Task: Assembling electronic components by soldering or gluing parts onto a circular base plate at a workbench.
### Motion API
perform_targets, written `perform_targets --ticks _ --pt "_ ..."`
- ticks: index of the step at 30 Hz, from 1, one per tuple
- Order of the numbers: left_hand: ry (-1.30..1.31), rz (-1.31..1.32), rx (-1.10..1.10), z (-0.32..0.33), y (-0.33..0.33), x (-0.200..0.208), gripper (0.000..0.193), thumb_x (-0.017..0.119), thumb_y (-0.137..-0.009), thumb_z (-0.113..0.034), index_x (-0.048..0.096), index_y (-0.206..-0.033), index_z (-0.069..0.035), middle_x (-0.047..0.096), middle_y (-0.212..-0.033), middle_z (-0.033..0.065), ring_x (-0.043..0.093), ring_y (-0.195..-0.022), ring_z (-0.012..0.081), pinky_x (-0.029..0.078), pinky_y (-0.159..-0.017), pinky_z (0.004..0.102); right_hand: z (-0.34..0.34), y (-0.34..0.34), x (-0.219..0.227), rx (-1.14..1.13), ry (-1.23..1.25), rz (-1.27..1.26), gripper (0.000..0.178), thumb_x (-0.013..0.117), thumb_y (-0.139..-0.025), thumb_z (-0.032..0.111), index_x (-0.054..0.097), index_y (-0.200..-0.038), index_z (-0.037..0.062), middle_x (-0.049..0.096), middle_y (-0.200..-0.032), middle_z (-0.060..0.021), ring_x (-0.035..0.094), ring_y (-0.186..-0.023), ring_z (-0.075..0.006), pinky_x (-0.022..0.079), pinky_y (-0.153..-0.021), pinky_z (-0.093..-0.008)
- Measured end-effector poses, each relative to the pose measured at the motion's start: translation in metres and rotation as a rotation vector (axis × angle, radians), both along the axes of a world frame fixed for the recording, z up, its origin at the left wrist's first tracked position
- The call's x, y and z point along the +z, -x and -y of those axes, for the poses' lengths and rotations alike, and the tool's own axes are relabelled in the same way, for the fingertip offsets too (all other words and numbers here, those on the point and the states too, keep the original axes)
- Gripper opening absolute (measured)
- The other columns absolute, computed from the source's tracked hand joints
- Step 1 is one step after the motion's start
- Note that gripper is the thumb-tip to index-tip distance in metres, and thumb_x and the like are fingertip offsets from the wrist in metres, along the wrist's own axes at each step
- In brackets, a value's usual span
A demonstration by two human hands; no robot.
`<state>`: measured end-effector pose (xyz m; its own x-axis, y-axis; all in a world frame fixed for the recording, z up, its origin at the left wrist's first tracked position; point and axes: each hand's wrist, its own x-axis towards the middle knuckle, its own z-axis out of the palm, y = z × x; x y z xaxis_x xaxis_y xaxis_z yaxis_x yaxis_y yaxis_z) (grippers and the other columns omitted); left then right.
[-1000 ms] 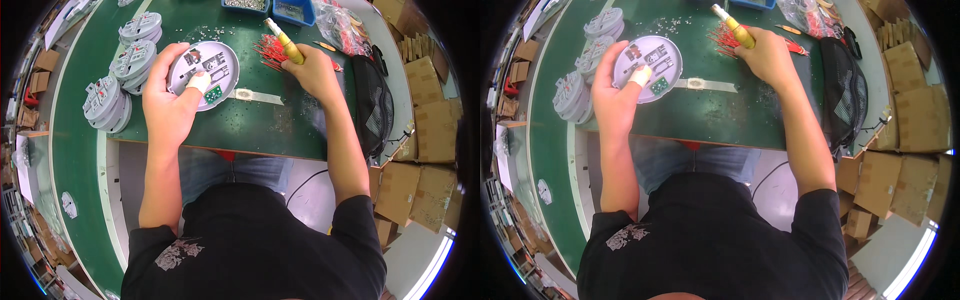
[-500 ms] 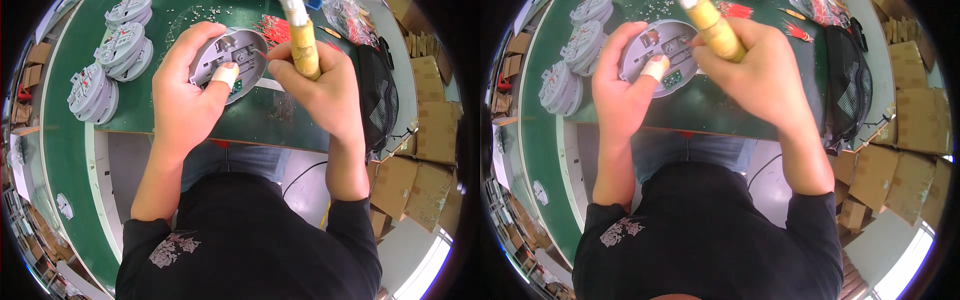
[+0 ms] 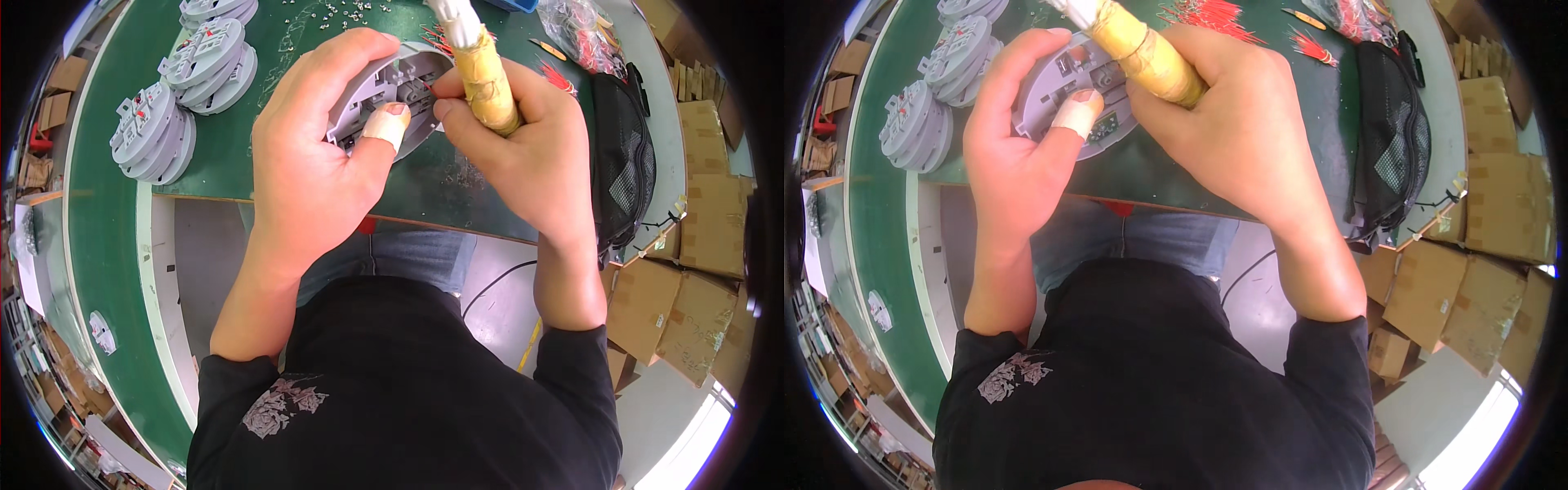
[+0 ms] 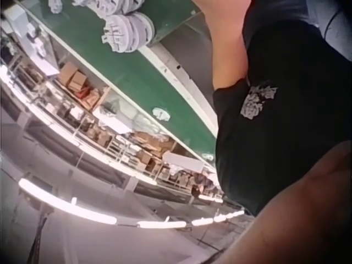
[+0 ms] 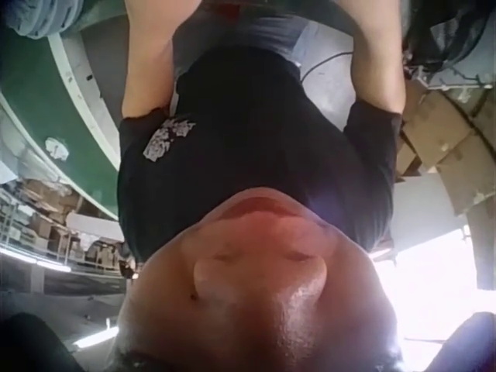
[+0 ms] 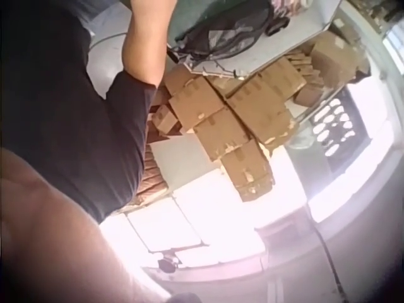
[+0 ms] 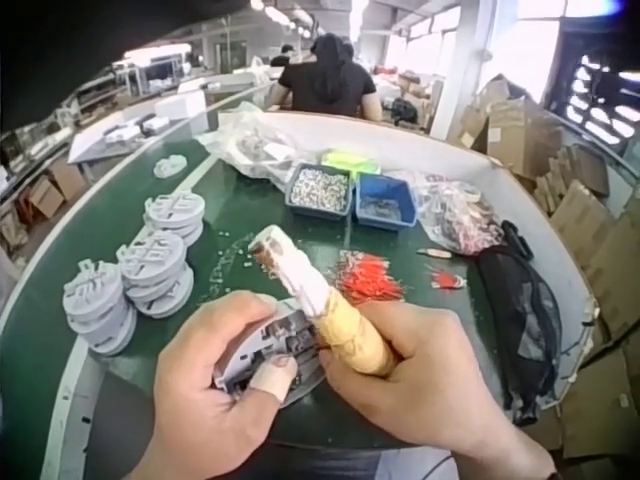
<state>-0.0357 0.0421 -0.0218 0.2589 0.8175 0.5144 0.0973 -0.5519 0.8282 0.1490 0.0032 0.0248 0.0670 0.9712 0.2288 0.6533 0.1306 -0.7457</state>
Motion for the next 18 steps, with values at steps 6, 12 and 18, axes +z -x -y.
perform_targets --ticks 6,12,18 --pt "-0.033 -0.020 -0.005 0.002 0.002 -0.004 0.044 0.067 -0.087 0.007 0.058 -0.129 -0.001 0.064 -0.118 0.0081 0.063 -0.107 0.0138 0.052 -0.092 0.0285 0.003 0.002 0.007 0.027 0.041 0.070 0.015 0.074 -0.085 0.008 0.072 -0.099 0.0029 0.066 -0.075 0.0016 0.055 -0.066 -0.0031 0.044 -0.059 -0.0214" --pt "-0.016 0.025 0.016 0.002 -0.001 -0.005 0.043 0.068 -0.084 0.007 0.060 -0.125 -0.002 0.066 -0.116 0.0092 0.064 -0.104 0.0173 0.052 -0.090 0.0302 0.000 0.004 0.008 0.052 0.023 0.116 0.016 0.074 -0.085 0.008 0.072 -0.099 0.0025 0.066 -0.075 0.0003 0.055 -0.065 -0.0034 0.044 -0.059 -0.0215" --pt "-0.038 0.108 0.027 -0.002 -0.002 -0.009 0.042 0.071 -0.078 0.006 0.065 -0.119 -0.004 0.068 -0.112 0.0118 0.069 -0.097 0.0241 0.055 -0.085 0.0325 -0.004 0.001 0.013 0.076 0.006 0.171 0.016 0.074 -0.085 0.009 0.072 -0.100 0.0025 0.066 -0.074 -0.0002 0.055 -0.064 -0.0042 0.044 -0.058 -0.0227"
